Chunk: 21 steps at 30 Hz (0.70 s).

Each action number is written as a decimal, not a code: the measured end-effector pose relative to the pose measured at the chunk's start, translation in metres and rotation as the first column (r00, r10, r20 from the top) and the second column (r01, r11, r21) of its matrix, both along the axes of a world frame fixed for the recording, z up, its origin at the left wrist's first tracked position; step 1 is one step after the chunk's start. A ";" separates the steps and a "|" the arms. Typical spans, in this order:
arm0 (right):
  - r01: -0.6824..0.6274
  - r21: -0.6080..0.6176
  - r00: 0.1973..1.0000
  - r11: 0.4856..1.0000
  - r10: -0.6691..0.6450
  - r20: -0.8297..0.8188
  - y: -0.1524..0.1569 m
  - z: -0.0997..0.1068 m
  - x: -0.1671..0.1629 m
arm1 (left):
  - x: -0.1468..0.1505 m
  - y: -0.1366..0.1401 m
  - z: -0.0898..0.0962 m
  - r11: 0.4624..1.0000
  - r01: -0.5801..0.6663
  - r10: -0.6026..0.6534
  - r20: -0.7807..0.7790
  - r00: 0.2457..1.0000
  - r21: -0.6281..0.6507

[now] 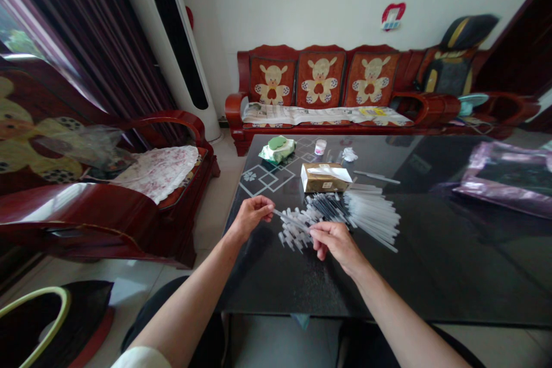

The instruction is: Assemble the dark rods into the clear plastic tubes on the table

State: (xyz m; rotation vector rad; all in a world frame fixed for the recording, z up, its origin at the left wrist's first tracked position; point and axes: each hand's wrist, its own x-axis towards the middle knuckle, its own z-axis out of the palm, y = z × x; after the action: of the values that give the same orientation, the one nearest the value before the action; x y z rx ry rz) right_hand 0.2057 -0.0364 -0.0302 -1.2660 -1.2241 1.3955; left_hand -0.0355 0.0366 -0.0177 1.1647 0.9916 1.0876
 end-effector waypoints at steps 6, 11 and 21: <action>0.000 0.016 1.000 1.000 0.000 0.014 -0.001 0.004 -0.001 | 0.000 0.000 -0.002 0.997 0.012 -0.006 0.094 0.996 -0.070; 0.010 0.049 0.999 0.999 -0.012 0.035 0.000 0.002 -0.001 | 0.001 0.000 -0.004 0.993 -0.019 0.022 0.023 0.999 -0.119; -0.057 0.176 0.938 0.983 -0.007 0.346 0.000 -0.001 0.000 | 0.004 -0.001 -0.006 0.974 -0.055 0.097 0.187 0.978 -0.218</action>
State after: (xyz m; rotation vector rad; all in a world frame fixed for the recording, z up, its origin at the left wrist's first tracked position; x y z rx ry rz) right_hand 0.2053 -0.0367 -0.0314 -1.4067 -1.5730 1.0739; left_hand -0.0314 0.0354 -0.0239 0.8354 0.9769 1.1054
